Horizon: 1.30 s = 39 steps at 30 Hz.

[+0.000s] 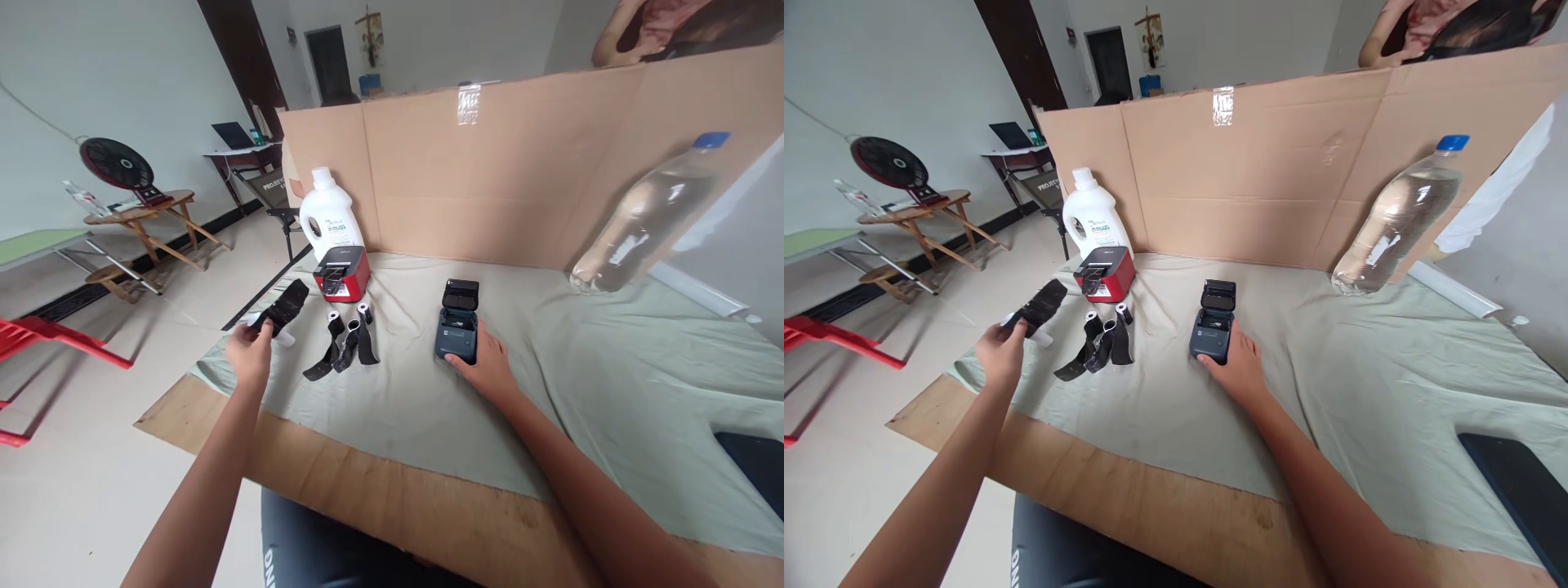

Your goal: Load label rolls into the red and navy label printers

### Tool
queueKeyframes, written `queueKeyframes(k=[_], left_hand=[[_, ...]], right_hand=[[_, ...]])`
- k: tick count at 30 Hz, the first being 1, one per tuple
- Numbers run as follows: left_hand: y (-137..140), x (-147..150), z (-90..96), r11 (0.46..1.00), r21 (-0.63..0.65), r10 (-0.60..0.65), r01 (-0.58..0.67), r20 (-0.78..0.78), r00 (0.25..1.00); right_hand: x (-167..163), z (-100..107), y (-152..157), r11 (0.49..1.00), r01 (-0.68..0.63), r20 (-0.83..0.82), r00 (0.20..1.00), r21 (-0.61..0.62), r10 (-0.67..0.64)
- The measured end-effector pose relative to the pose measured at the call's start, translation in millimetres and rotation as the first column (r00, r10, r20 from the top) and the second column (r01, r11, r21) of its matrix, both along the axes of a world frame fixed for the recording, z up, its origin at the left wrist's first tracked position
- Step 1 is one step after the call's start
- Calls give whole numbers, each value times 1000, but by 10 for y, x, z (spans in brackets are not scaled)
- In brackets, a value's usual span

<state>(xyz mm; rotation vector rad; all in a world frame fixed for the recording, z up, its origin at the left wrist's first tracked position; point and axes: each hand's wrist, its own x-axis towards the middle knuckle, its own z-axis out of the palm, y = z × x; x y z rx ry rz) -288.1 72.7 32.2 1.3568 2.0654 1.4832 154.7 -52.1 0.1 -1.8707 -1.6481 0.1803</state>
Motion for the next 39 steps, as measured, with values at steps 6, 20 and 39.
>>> queueKeyframes(k=[6, 20, 39], left_hand=[[11, 73, -204, 994, -110, -34, 7, -244, 969], [31, 146, -197, 927, -371, -119, -62, -447, 887], [256, 992, 526, 769, -573, -570, 284, -414, 709]], right_hand=[[8, -13, 6, 1000, -3, 7, 1000, -9, 3], [-15, 43, 1, 999, 12, 2, 1000, -41, -12], [-1, 12, -3, 999, 2, -27, 1000, -38, -3]])
